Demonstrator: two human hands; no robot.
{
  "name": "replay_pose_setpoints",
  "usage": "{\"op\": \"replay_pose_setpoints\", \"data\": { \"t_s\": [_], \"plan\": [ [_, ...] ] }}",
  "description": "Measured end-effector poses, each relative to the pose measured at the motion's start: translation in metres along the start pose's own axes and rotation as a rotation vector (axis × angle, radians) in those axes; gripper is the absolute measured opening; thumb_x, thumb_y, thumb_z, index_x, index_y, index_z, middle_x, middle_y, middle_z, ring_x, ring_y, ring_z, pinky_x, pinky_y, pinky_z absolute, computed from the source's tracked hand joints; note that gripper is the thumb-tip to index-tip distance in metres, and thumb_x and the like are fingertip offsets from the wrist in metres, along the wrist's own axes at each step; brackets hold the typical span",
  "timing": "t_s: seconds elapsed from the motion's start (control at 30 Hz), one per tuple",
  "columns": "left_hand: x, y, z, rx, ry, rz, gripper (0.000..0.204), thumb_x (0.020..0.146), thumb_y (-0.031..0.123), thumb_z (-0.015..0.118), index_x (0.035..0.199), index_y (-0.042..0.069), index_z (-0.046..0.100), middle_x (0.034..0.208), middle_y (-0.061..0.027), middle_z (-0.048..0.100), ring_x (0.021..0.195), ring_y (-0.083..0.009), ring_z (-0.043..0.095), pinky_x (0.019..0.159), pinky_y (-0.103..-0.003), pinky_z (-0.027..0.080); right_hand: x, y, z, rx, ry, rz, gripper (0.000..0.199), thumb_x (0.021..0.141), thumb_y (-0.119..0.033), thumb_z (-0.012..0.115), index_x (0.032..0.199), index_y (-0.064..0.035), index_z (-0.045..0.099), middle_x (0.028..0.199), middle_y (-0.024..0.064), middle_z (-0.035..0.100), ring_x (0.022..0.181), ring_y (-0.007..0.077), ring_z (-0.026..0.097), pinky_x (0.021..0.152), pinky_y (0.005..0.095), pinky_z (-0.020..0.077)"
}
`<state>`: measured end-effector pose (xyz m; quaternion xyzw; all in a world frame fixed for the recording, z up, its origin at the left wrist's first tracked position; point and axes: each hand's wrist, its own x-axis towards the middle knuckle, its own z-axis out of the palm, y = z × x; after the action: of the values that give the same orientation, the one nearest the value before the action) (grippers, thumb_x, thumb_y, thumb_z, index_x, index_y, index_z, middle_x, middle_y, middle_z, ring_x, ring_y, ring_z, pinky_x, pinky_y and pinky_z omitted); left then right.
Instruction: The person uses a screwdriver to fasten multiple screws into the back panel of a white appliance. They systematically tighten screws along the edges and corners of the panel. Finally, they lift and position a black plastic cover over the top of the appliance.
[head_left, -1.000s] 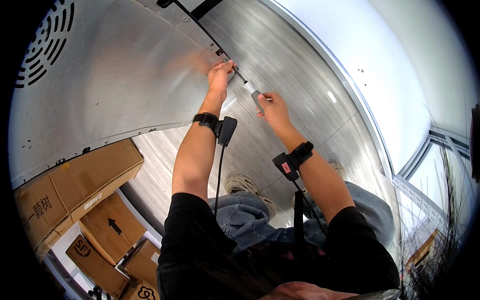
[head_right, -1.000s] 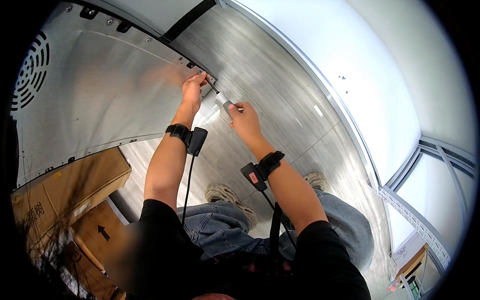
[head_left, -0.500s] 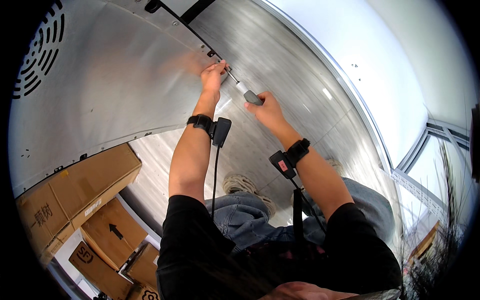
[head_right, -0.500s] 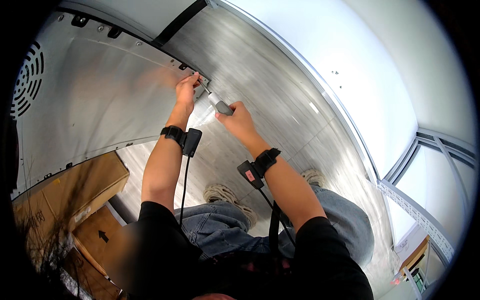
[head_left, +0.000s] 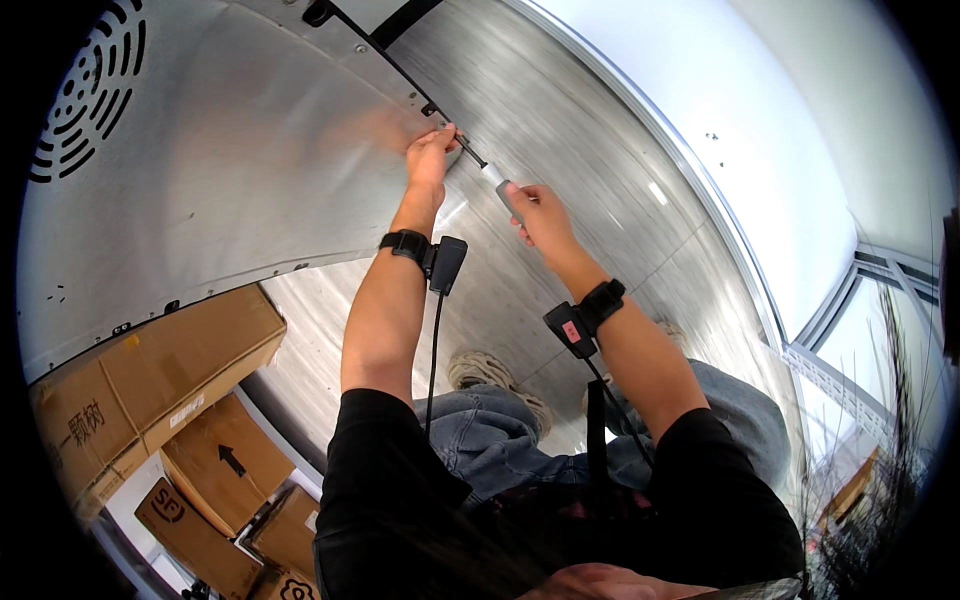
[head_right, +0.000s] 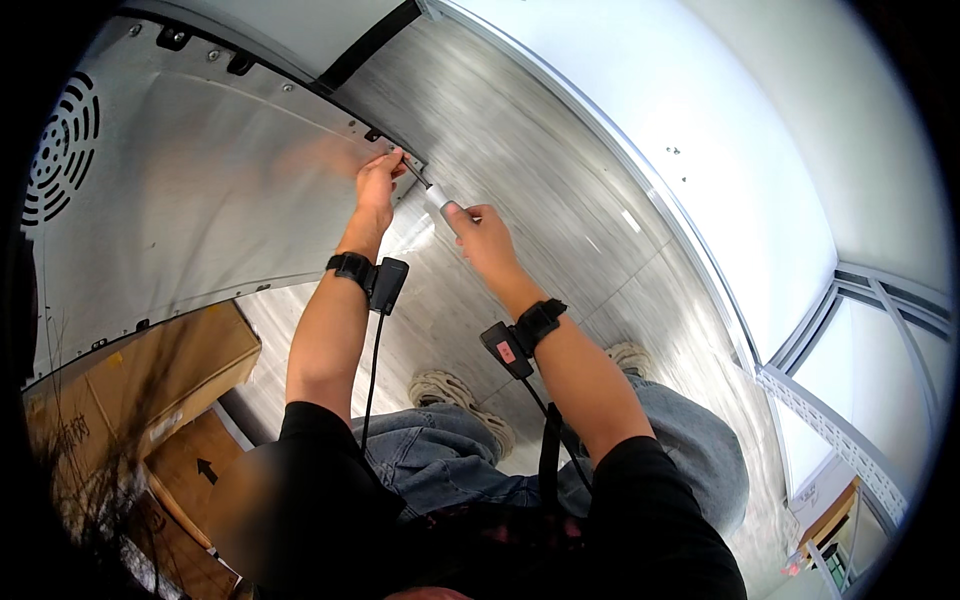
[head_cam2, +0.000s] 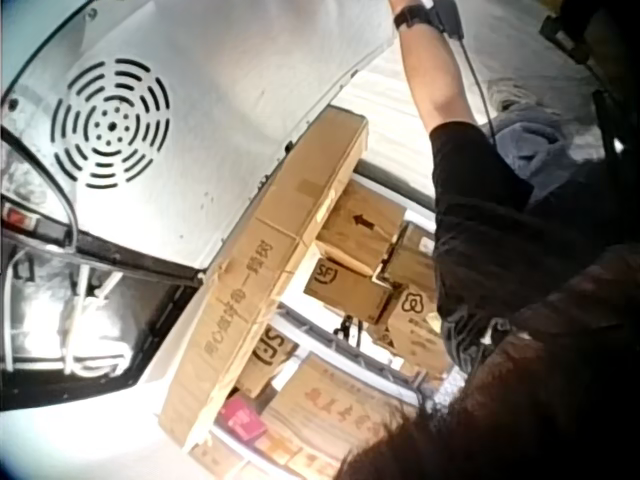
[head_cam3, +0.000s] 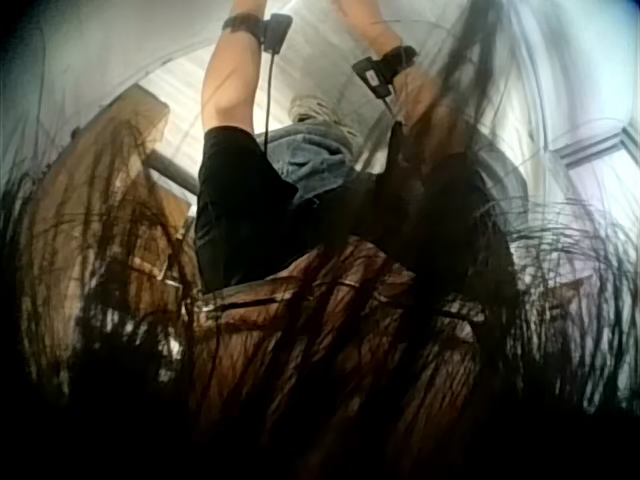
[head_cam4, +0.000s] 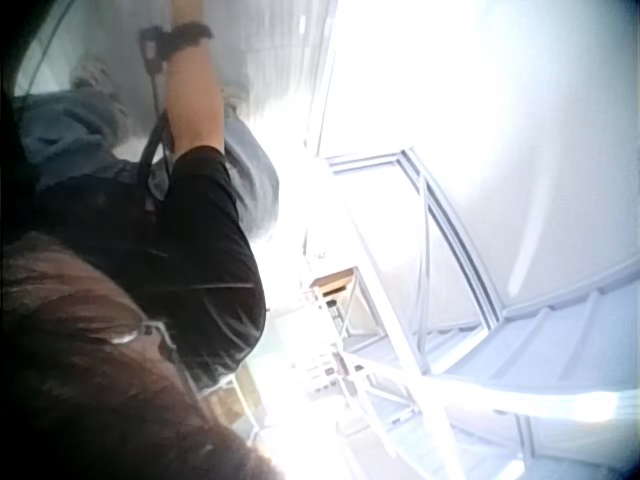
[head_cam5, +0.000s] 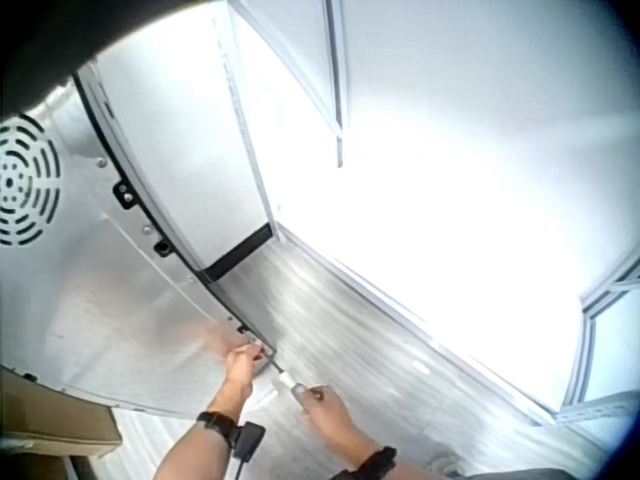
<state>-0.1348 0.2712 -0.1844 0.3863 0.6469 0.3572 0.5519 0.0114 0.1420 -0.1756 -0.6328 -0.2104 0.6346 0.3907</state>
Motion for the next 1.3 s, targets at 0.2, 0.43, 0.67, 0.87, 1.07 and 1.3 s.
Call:
{"op": "replay_pose_setpoints", "data": {
  "t_s": [0.2,0.43,0.67,0.87,1.07,1.3],
  "plan": [
    [0.005,-0.005,-0.004,-0.049,-0.004,0.012,0.018,0.085,0.020,0.063,0.076,0.004,0.067,0.076,-0.0002,0.062,0.074,-0.0091,0.049,0.078,-0.024,0.037,0.001,0.003,0.001,0.134,-0.124,0.084,0.045,0.084,-0.036,0.064,0.105,0.0012,0.051,0.074,0.0064,0.055,0.056,0.0113,0.049,0.047,0.0246,0.0383],
    [0.003,-0.002,-0.003,-0.066,-0.008,0.026,0.016,0.085,0.018,0.063,0.076,0.004,0.065,0.079,-0.0013,0.065,0.072,-0.0082,0.050,0.076,-0.023,0.039,-0.011,-0.005,0.006,0.027,-0.111,0.000,0.038,0.085,-0.032,0.064,0.098,0.0006,0.052,0.072,0.0053,0.056,0.057,0.0117,0.051,0.050,0.0259,0.0394],
    [0.008,-0.007,-0.008,-0.072,-0.026,0.019,0.016,0.085,0.018,0.063,0.075,0.005,0.065,0.080,-0.0012,0.065,0.073,-0.0084,0.050,0.076,-0.023,0.039,-0.006,-0.001,0.001,0.210,-0.211,0.075,0.034,0.086,-0.038,0.059,0.088,-0.0043,0.055,0.069,0.0036,0.056,0.056,0.0105,0.049,0.056,0.0263,0.0405],
    [0.010,-0.010,-0.010,-0.074,-0.027,0.014,0.018,0.085,0.019,0.063,0.075,0.004,0.065,0.079,-0.0009,0.065,0.074,-0.0084,0.050,0.077,-0.023,0.038,-0.005,-0.002,0.002,0.185,-0.208,0.088,0.032,0.086,-0.038,0.059,0.082,-0.0063,0.056,0.067,0.0023,0.055,0.056,0.0102,0.048,0.055,0.0259,0.0391],
    [0.007,-0.007,-0.010,-0.050,-0.028,0.012,0.019,0.085,0.019,0.062,0.076,0.004,0.066,0.079,-0.0014,0.064,0.077,-0.0092,0.050,0.079,-0.024,0.038,-0.006,0.000,-0.001,0.177,-0.184,0.032,0.030,0.084,-0.035,0.061,0.078,-0.0061,0.056,0.065,0.0021,0.053,0.054,0.0099,0.047,0.052,0.0252,0.0359],
    [0.004,-0.001,-0.003,-0.025,-0.056,0.035,0.019,0.086,0.021,0.061,0.077,0.005,0.066,0.078,-0.0001,0.063,0.077,-0.0098,0.050,0.078,-0.025,0.038,-0.004,0.010,-0.009,0.104,-0.148,-0.028,0.030,0.082,-0.032,0.064,0.082,-0.0020,0.059,0.067,0.0032,0.054,0.056,0.0111,0.050,0.052,0.0260,0.0381]
  ]
}}
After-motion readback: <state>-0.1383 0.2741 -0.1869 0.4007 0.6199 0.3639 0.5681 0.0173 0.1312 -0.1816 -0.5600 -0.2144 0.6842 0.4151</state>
